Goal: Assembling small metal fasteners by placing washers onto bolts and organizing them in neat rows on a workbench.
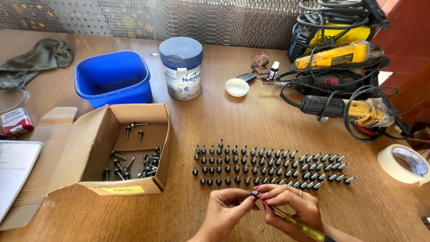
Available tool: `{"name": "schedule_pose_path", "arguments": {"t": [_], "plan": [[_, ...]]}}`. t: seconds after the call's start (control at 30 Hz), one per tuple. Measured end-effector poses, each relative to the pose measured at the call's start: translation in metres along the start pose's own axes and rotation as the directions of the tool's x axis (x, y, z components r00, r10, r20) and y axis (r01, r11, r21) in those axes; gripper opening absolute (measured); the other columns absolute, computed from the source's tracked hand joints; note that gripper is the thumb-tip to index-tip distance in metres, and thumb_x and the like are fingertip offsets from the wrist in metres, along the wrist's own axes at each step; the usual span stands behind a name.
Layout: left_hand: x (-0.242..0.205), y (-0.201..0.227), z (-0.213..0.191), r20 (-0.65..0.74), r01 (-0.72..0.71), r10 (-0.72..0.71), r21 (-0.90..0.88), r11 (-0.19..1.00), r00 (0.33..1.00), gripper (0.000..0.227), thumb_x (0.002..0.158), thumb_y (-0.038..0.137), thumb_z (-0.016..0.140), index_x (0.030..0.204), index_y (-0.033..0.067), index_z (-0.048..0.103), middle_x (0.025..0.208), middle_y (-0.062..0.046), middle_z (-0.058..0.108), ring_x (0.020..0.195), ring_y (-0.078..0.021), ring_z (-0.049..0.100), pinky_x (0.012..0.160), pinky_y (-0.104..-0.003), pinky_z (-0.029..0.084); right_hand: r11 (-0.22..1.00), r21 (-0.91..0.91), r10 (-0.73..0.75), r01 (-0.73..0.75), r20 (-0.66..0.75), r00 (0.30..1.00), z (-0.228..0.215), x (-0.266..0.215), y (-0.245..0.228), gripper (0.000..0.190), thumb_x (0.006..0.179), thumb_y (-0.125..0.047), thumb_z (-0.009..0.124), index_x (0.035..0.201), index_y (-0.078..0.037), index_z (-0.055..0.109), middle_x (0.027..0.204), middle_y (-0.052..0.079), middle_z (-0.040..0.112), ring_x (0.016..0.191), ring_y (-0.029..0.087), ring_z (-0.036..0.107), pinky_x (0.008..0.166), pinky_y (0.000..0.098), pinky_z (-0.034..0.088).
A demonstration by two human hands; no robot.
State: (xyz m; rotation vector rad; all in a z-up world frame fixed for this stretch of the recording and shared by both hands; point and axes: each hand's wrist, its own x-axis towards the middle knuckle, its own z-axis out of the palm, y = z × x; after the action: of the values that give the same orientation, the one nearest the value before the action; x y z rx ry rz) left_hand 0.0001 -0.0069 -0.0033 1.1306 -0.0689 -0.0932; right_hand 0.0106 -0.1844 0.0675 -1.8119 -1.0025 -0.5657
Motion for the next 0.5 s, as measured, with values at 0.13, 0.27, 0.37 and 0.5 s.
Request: {"name": "schedule_pose_path", "arguments": {"t": [0.13, 0.27, 0.37, 0.5], "plan": [[-0.002, 0.009, 0.003, -0.063, 0.027, -0.023, 0.071, 0.997, 0.998, 0.012, 0.082, 0.006, 0.085, 0.088, -0.0048, 0.084, 0.078, -0.016, 0.083, 0.069, -0.0183, 0.08, 0.062, -0.022, 0.063, 1.0, 0.018, 0.006, -0.006, 0.004, 1.0, 0.0, -0.002, 0.002, 0.017, 0.077, 0.001, 0.079, 0.085, -0.007, 0.067, 0.091, 0.01, 0.08, 0.096, 0.028, 0.085, 0.089, 0.0364, 0.071], [-0.004, 0.014, 0.004, -0.1, 0.006, 0.021, 0.267, 0.964, 0.995, 0.012, 0.08, 0.013, 0.088, 0.088, 0.0043, 0.088, 0.078, -0.005, 0.085, 0.069, -0.0047, 0.071, 0.06, -0.019, 0.054, 1.0, 0.01, 0.002, -0.002, 0.004, 1.0, 0.0, -0.001, 0.002, 0.016, 0.077, 0.0, 0.08, 0.085, -0.006, 0.068, 0.09, 0.01, 0.08, 0.095, 0.027, 0.085, 0.089, 0.0351, 0.071], [-0.007, 0.02, 0.004, -0.077, -0.102, 0.141, 0.378, 0.92, 0.987, 0.01, 0.08, 0.015, 0.087, 0.087, 0.0084, 0.088, 0.08, -0.002, 0.086, 0.072, -0.0048, 0.074, 0.062, -0.019, 0.057, 1.0, 0.002, 0.002, -0.002, 0.014, 1.0, 0.0, -0.002, 0.002, 0.016, 0.077, 0.0, 0.08, 0.086, -0.007, 0.068, 0.091, 0.01, 0.08, 0.096, 0.026, 0.085, 0.089, 0.0335, 0.07], [-0.006, 0.016, 0.003, 0.009, -0.34, 0.394, 0.526, 0.78, 0.919, 0.005, 0.08, 0.015, 0.087, 0.084, 0.0139, 0.086, 0.077, 0.0, 0.084, 0.069, -0.0055, 0.076, 0.06, -0.021, 0.059, 1.0, 0.011, -0.005, 0.004, 0.03, 1.0, 0.0, -0.002, 0.002, 0.016, 0.078, 0.0, 0.08, 0.089, -0.006, 0.071, 0.094, 0.01, 0.081, 0.097, 0.026, 0.085, 0.09, 0.0328, 0.07]]}}
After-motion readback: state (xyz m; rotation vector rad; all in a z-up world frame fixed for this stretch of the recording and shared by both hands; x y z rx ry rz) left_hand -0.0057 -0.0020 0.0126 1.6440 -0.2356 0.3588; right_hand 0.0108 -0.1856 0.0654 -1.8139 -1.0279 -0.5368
